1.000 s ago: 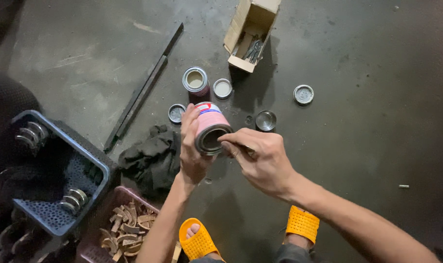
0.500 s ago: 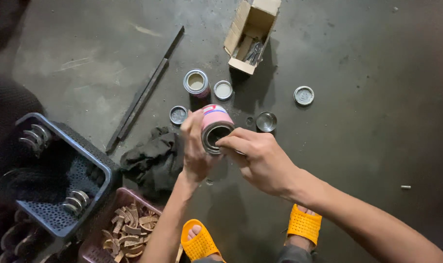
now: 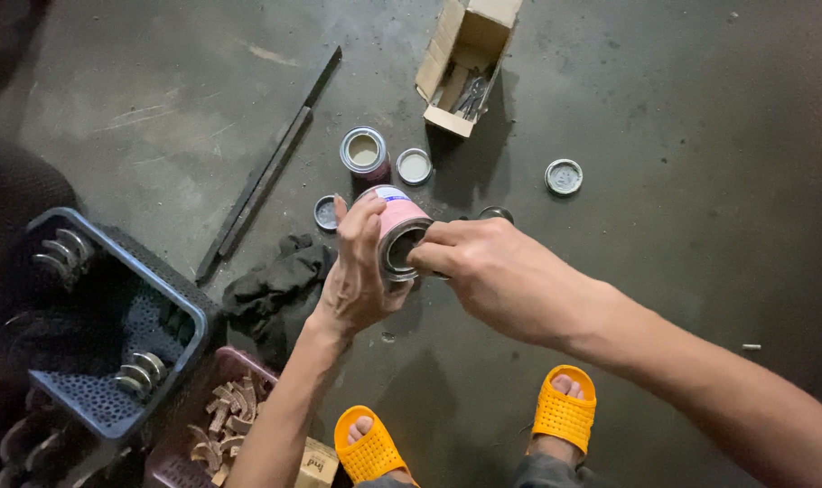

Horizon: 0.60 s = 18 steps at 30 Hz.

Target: Mixing different paint colors and fluids from small cans using a spoon and screwdriver.

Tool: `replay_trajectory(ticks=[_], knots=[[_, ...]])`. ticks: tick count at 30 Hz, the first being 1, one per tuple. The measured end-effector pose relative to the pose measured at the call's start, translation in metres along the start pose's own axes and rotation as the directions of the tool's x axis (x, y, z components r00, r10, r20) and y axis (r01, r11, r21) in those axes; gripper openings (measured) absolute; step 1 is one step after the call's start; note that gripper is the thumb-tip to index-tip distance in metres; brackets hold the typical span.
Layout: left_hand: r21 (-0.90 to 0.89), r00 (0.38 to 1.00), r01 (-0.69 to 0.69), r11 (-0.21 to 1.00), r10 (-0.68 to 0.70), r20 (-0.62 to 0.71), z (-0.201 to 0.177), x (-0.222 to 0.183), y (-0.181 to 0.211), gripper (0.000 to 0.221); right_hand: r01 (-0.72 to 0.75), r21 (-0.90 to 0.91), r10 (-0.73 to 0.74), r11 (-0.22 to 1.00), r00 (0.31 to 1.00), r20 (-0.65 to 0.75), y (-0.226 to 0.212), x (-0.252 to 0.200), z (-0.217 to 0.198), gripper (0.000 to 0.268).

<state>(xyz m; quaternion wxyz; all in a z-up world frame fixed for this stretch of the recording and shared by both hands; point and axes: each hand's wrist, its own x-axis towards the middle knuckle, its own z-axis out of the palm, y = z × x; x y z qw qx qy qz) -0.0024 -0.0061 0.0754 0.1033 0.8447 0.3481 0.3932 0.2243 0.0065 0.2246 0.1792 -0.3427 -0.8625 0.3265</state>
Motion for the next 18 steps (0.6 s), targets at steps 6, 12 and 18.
replay_trajectory(ticks=[6,12,18], knots=[[0.041,0.997,0.065,0.997,-0.067,0.046,-0.002,-0.013,-0.010,0.093,0.010,-0.110,0.006,0.994,0.989,0.147,-0.006,0.010,-0.006,0.018],[-0.073,0.998,0.007,0.997,-0.012,-0.068,-0.005,-0.006,-0.004,0.084,0.028,0.052,-0.027,0.998,1.000,-0.011,0.002,0.012,0.012,0.027],[-0.036,0.980,0.085,0.996,-0.090,-0.177,0.020,-0.028,-0.007,0.075,-0.124,0.244,0.200,0.962,0.927,-0.316,0.006,0.001,0.056,0.014]])
